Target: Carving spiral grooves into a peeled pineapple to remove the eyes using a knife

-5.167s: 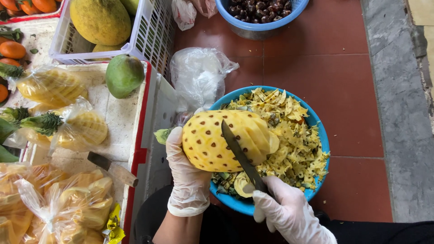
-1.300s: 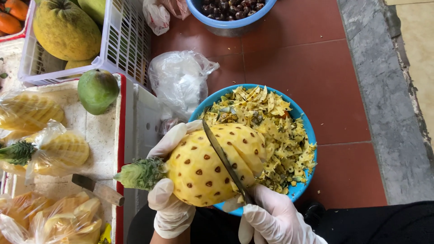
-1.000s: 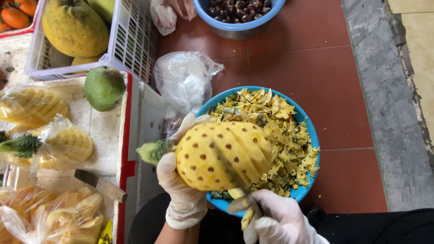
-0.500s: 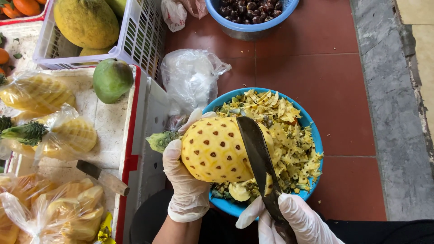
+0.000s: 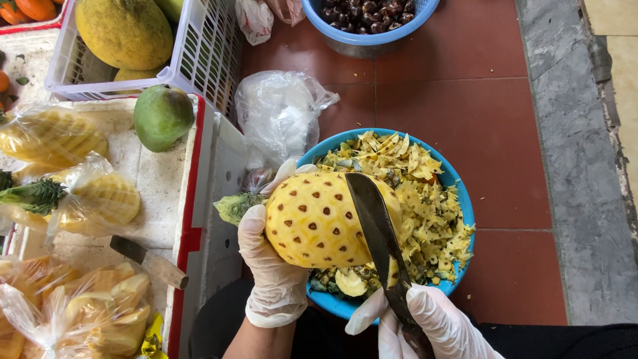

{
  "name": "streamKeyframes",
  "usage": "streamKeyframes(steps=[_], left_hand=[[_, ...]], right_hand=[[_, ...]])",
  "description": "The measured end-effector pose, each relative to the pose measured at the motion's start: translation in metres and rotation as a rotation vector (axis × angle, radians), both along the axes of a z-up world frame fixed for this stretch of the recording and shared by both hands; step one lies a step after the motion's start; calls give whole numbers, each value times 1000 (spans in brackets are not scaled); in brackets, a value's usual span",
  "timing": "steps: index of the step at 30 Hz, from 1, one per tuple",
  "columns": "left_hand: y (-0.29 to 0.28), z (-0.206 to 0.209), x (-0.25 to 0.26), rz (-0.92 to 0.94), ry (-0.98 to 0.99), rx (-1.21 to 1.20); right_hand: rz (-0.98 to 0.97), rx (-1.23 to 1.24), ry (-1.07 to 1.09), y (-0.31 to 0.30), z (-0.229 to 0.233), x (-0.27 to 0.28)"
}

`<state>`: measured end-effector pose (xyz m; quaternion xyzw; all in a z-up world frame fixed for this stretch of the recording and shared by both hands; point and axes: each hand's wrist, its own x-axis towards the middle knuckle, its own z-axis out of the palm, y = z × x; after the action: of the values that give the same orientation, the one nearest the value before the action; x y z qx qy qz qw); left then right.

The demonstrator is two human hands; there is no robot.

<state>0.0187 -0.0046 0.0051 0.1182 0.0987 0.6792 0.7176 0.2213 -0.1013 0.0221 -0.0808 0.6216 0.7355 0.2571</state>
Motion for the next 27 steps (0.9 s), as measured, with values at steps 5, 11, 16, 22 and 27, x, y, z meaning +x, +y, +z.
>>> streamKeyframes(steps=[5,11,16,22,27], left_hand=[[0,-3,-1,36,10,-38],[-2,-5,0,22,49,7],[-3,-7,-4,-17,133,24],[-2,12,9,-141,-83,107],[-3,13,10,-98,-57,94]], right_hand=[[354,892,-793,-4,-8,4],[579,1198,-1182,1,15,-11],[232,582,-474,4,11,-7],[129,332,-259,6,13,-11],[348,728,-758,3,5,-14]])
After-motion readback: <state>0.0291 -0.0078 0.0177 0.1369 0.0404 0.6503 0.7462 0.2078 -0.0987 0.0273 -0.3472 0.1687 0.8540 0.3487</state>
